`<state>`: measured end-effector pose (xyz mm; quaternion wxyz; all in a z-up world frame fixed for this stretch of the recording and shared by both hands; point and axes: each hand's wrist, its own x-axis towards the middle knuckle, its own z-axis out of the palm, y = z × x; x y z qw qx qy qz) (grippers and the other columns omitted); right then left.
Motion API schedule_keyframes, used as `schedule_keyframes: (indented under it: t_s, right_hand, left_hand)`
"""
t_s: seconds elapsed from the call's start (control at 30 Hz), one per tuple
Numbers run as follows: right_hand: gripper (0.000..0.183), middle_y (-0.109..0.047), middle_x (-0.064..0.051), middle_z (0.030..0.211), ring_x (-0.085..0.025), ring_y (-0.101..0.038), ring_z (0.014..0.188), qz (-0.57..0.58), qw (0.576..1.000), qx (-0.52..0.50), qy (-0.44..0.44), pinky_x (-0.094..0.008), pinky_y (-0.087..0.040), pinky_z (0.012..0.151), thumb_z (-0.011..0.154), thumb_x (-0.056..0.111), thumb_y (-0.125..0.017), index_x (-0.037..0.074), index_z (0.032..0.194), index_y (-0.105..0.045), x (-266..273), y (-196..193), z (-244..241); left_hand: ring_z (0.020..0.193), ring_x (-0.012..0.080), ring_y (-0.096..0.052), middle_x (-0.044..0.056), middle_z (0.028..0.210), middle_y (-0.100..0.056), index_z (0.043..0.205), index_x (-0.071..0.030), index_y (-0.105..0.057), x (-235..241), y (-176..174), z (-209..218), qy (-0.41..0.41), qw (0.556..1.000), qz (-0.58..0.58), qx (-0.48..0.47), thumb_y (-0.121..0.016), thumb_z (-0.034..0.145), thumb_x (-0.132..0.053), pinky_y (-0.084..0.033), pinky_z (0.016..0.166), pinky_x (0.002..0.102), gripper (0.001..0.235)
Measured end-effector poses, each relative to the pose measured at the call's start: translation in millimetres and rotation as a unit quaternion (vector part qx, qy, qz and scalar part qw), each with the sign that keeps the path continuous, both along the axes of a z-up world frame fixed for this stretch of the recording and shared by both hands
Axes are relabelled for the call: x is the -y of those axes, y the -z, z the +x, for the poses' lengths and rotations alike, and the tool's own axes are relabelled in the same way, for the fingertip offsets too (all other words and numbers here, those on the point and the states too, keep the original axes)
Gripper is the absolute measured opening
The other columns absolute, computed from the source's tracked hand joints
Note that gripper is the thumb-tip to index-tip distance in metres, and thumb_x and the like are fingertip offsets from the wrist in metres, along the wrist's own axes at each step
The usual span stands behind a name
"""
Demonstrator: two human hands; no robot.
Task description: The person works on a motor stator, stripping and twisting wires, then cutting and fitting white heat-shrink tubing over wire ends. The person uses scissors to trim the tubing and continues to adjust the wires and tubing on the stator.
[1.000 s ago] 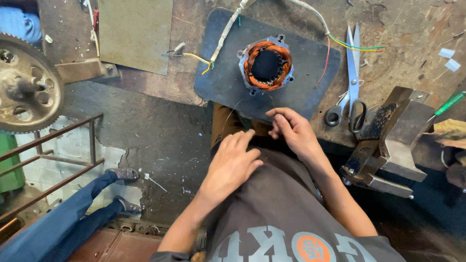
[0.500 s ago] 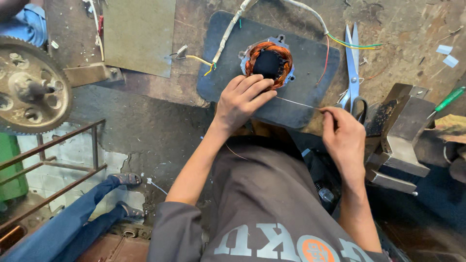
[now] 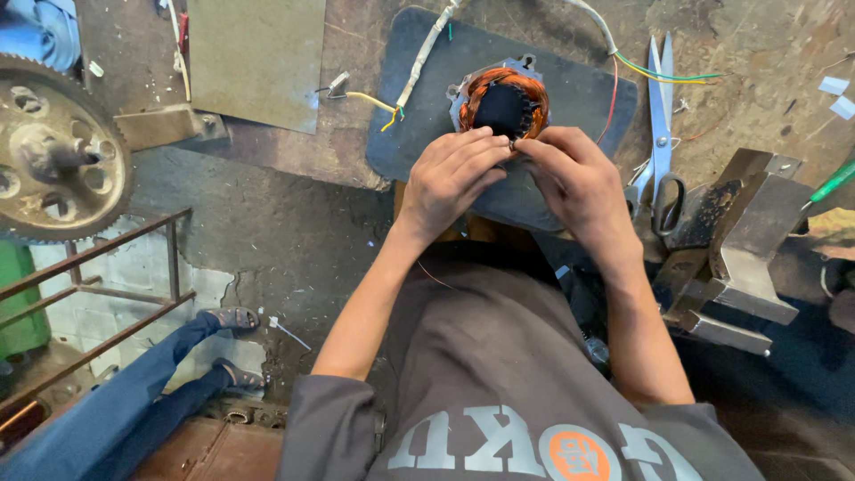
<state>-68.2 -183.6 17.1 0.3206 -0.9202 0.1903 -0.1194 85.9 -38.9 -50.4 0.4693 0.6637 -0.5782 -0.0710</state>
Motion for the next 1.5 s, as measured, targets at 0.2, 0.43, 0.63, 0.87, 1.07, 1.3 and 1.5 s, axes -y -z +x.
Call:
schedule_keyframes:
  t_s: [0.2,0.43,0.63,0.87,1.07,1.3,1.5]
  right_hand:
    - [0.022,-0.07,-0.006,0.108,-0.026,-0.068,0.098,-0.072,0.997,-0.023,-0.029,-0.039,-0.056,0.082,0.091,0.005,-0.08,0.012,0.112,-0.075,9.3,1.1,6.2]
    - [0.028,-0.067,-0.009,0.118,-0.03,-0.064,0.111,-0.042,0.998,0.036,0.024,-0.041,-0.054,0.095,0.094,0.002,-0.078,0.009,0.121,-0.073,1.8,11.7,-12.1]
    - [0.035,-0.063,-0.013,0.122,-0.035,-0.059,0.113,-0.093,0.993,0.017,0.067,-0.044,-0.048,0.099,0.089,0.015,-0.087,0.005,0.118,-0.069,-16.2,21.5,-29.2]
    - [0.018,-0.072,-0.003,0.108,-0.028,-0.062,0.109,-0.163,0.986,0.008,0.039,-0.044,-0.046,0.092,0.091,0.014,-0.086,0.012,0.105,-0.075,-16.4,15.9,-33.5]
    - [0.021,-0.073,-0.006,0.105,-0.015,-0.073,0.091,0.171,0.98,-0.077,0.071,-0.029,-0.056,0.081,0.099,0.011,-0.064,0.008,0.118,-0.073,0.0,3.7,-55.1]
    - [0.028,-0.072,-0.012,0.095,-0.017,-0.064,0.081,0.367,0.901,-0.161,0.168,-0.029,-0.051,0.071,0.098,0.027,-0.073,0.003,0.113,-0.076,11.1,56.7,-27.5]
    - [0.02,-0.073,-0.009,0.098,-0.021,-0.067,0.089,-0.01,0.967,-0.158,0.198,-0.033,-0.051,0.084,0.096,0.028,-0.08,0.009,0.103,-0.079,15.0,-22.1,-70.6]
  left_hand:
    - [0.122,0.0192,-0.067,-0.002,0.121,-0.072,0.113,-0.014,-0.073,3.9,1.8,2.7,-0.002,1.0,0.003,-0.02,-0.08,0.091,-0.009,-0.055,0.103,0.036,0.024]
    - [0.122,0.0283,-0.065,0.005,0.129,-0.067,0.123,-0.01,-0.068,-13.3,-16.5,-7.6,-0.058,0.997,-0.002,-0.043,-0.078,0.091,-0.019,-0.055,0.104,0.04,0.035]
    - [0.091,0.027,-0.07,0.011,0.111,-0.071,0.134,-0.005,-0.053,-43.3,-32.9,-41.9,-0.261,0.917,0.206,-0.222,-0.074,0.096,-0.027,-0.055,0.081,0.037,0.049]
    - [0.068,0.0174,-0.074,0.008,0.079,-0.075,0.113,-0.014,-0.076,-93.8,-68.7,-35.4,-0.241,0.888,0.263,-0.29,-0.064,0.1,-0.026,-0.055,0.065,0.032,0.021]
    - [0.075,0.0249,-0.071,0.007,0.086,-0.079,0.112,-0.018,-0.078,-226.5,-129.2,-19.7,-0.411,0.748,0.469,-0.227,-0.064,0.097,-0.027,-0.053,0.067,0.038,0.023]
    - [0.105,0.0316,-0.067,0.011,0.113,-0.074,0.118,-0.008,-0.073,-153.7,-122.2,22.3,-0.322,0.888,0.325,0.053,-0.066,0.1,-0.022,-0.052,0.09,0.043,0.024]
    - [0.098,0.028,-0.069,0.006,0.106,-0.075,0.111,-0.01,-0.074,-52.2,-72.4,57.1,-0.11,0.971,0.208,0.027,-0.069,0.096,-0.024,-0.053,0.082,0.042,0.02]
